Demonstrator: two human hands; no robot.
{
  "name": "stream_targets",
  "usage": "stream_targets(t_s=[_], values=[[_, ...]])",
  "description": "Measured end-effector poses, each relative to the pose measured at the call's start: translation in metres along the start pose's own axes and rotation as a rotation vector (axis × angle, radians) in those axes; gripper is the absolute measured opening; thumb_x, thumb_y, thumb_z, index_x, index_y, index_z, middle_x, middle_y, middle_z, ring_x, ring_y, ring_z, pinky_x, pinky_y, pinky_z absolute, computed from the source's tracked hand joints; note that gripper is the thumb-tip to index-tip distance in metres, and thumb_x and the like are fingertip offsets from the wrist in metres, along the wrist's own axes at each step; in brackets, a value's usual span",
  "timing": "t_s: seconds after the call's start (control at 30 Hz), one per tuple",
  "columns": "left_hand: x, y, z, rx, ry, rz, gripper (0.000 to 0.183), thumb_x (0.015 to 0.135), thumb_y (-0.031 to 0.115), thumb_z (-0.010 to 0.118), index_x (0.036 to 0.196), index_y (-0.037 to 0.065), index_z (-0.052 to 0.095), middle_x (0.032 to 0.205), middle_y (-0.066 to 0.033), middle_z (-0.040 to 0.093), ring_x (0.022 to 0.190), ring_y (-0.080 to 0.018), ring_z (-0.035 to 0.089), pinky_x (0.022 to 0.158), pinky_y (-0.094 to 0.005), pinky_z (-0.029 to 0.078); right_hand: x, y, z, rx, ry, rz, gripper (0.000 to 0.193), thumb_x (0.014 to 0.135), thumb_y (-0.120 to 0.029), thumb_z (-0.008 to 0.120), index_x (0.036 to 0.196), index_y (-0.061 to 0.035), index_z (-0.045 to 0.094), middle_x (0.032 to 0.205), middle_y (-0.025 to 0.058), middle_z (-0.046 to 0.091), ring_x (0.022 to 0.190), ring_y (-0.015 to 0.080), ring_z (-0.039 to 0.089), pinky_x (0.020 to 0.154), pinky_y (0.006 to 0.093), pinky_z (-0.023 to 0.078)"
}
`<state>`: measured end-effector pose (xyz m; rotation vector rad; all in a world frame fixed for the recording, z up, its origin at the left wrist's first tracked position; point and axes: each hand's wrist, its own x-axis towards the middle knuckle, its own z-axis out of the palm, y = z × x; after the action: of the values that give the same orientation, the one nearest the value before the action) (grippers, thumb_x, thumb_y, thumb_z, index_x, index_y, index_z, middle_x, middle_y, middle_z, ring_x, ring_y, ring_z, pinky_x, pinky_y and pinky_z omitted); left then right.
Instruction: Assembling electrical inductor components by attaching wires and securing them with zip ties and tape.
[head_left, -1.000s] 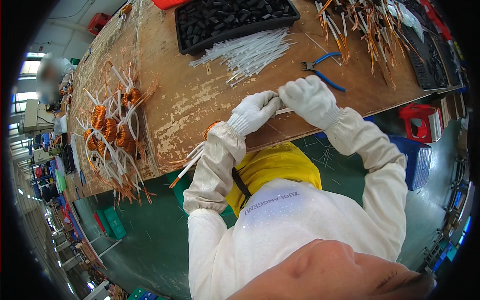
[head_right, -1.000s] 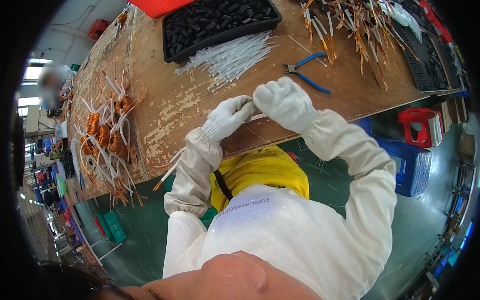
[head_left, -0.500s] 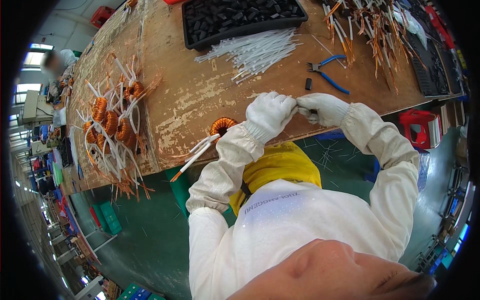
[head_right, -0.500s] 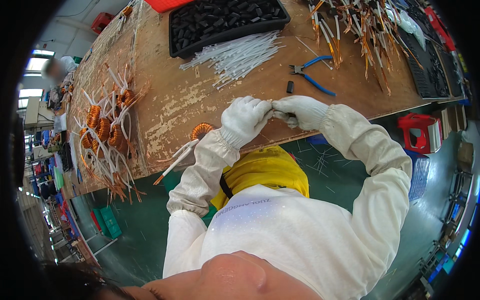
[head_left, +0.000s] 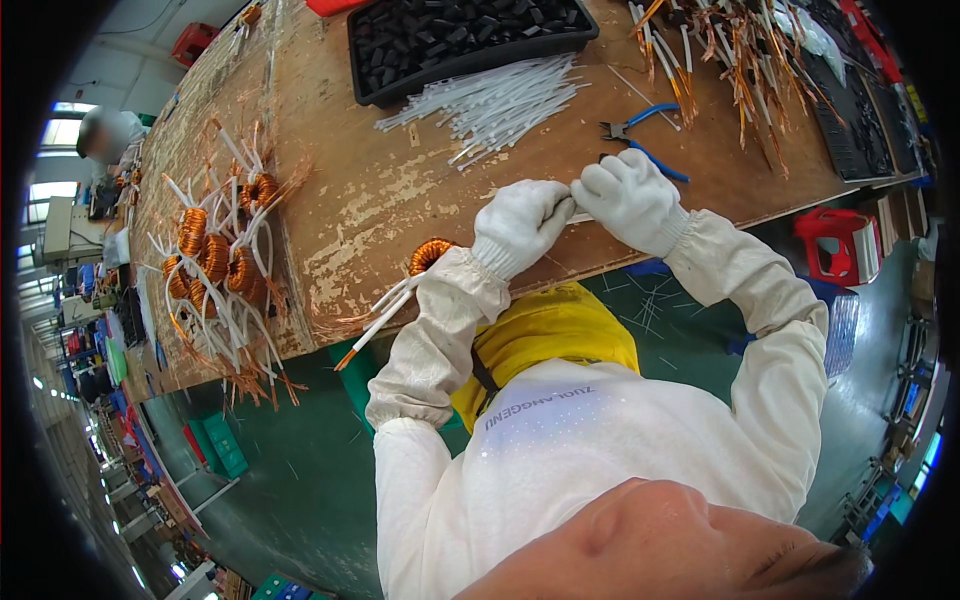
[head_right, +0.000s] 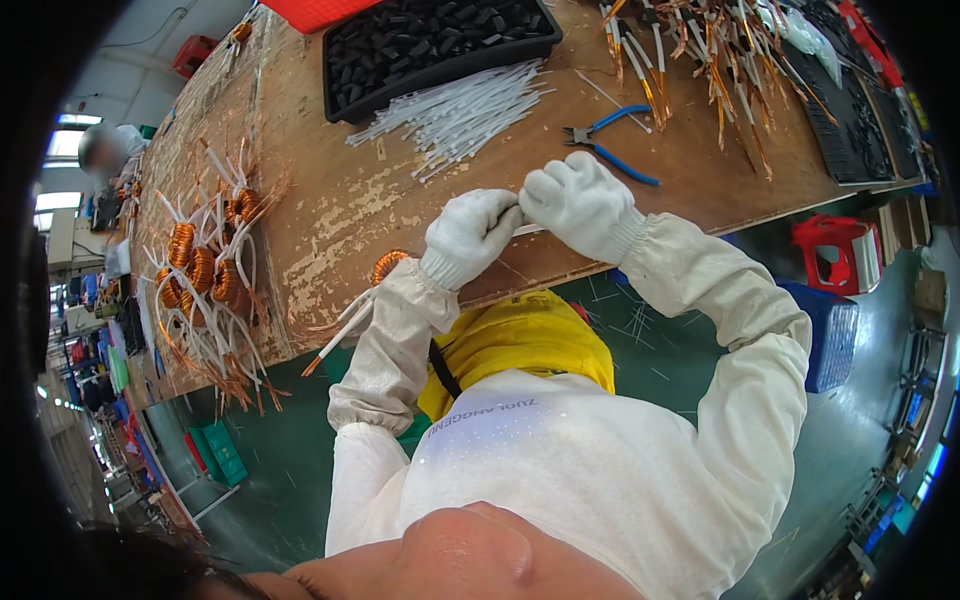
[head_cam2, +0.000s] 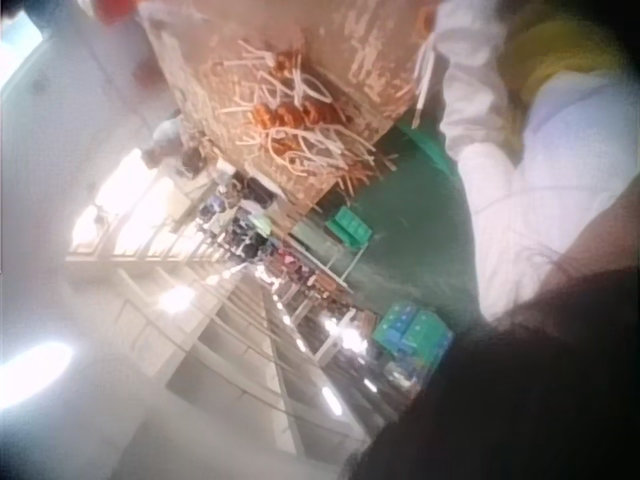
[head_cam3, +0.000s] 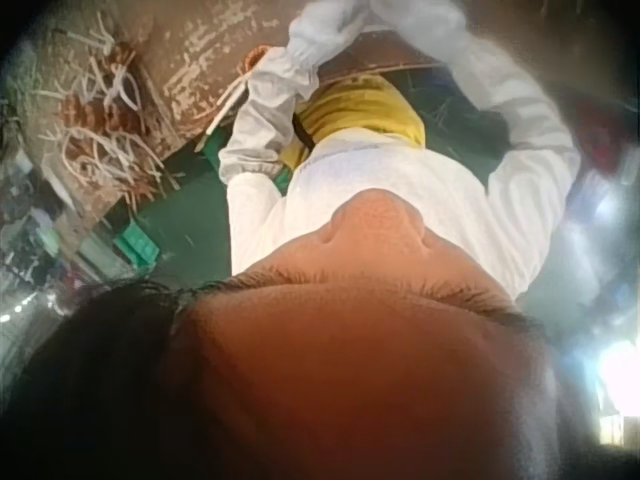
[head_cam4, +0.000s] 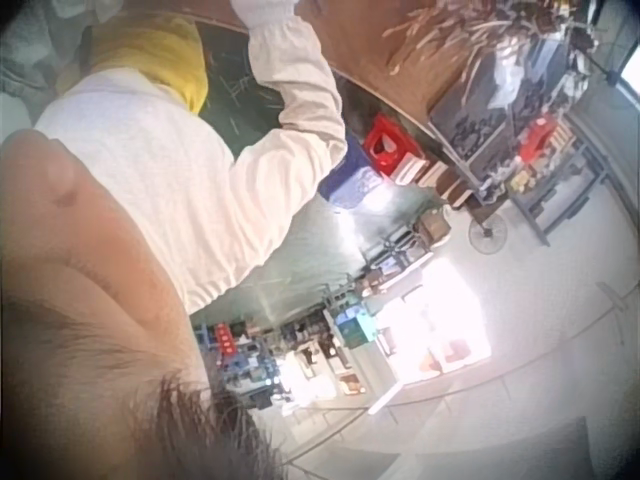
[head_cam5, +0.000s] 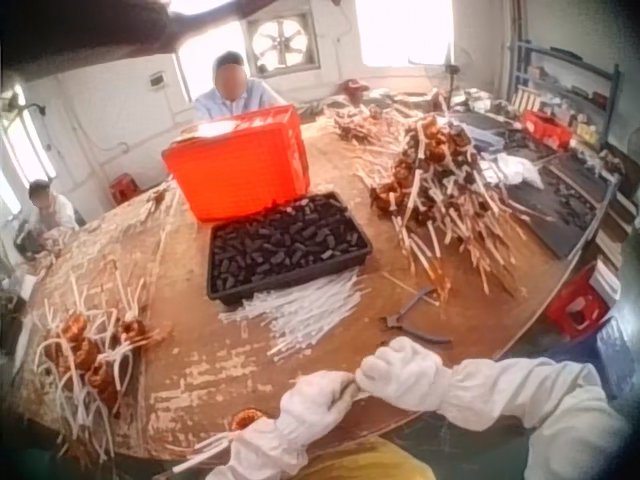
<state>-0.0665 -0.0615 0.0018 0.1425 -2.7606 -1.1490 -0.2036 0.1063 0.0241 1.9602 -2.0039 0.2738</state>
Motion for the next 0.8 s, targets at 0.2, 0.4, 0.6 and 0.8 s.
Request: stream_targets(t_s=[0.2, 0.4, 0.6, 0.8], values=[[-0.004, -0.006, 0.005, 0.101, 0.06, 0.139, 0.014, 0.092, 0.016, 0.069, 0.102, 0.006, 0.073, 0.088, -0.013, 0.071, 0.086, -0.033, 0.068, 0.078, -0.042, 0.055, -0.002, 0.025, -0.005, 1.018, -0.556, 0.627, 0.033, 0.095, -0.034, 0.06, 0.104, -0.0052, 0.074, 0.101, 0.0083, 0.067, 0.098, 0.0259, 0.066, 0.087, 0.0344, 0.05], [-0.001, -0.002, -0.001, 0.022, -0.034, -0.04, 0.02, 0.094, 0.02, 0.068, 0.106, 0.005, 0.073, 0.093, -0.0136, 0.073, 0.09, -0.0322, 0.07, 0.081, -0.0405, 0.056, -0.031, 0.046, 0.002, 0.804, -0.352, 0.806, 0.028, 0.096, -0.031, 0.062, 0.1, -0.0065, 0.074, 0.098, 0.0095, 0.068, 0.096, 0.0289, 0.067, 0.087, 0.0392, 0.051], [0.003, 0.007, 0.005, 0.01, -0.037, -0.12, 0.024, 0.095, 0.023, 0.067, 0.109, 0.005, 0.073, 0.097, -0.014, 0.074, 0.093, -0.0309, 0.071, 0.083, -0.0384, 0.056, -0.022, 0.03, 0.044, 0.188, -0.124, 0.541, 0.029, 0.092, -0.032, 0.071, 0.111, -0.0102, 0.067, 0.099, 0.0138, 0.07, 0.083, 0.0352, 0.07, 0.076, 0.0444, 0.057], [0.005, 0.007, 0.011, -0.176, 0.158, -0.19, 0.022, 0.095, 0.021, 0.069, 0.107, 0.003, 0.074, 0.089, -0.0124, 0.074, 0.08, -0.023, 0.071, 0.075, -0.0329, 0.056, -0.026, 0.023, 0.058, 0.38, -0.002, 0.676, 0.026, 0.094, -0.024, 0.069, 0.112, -0.0055, 0.064, 0.1, 0.0155, 0.069, 0.087, 0.0317, 0.072, 0.076, 0.0421, 0.057]])
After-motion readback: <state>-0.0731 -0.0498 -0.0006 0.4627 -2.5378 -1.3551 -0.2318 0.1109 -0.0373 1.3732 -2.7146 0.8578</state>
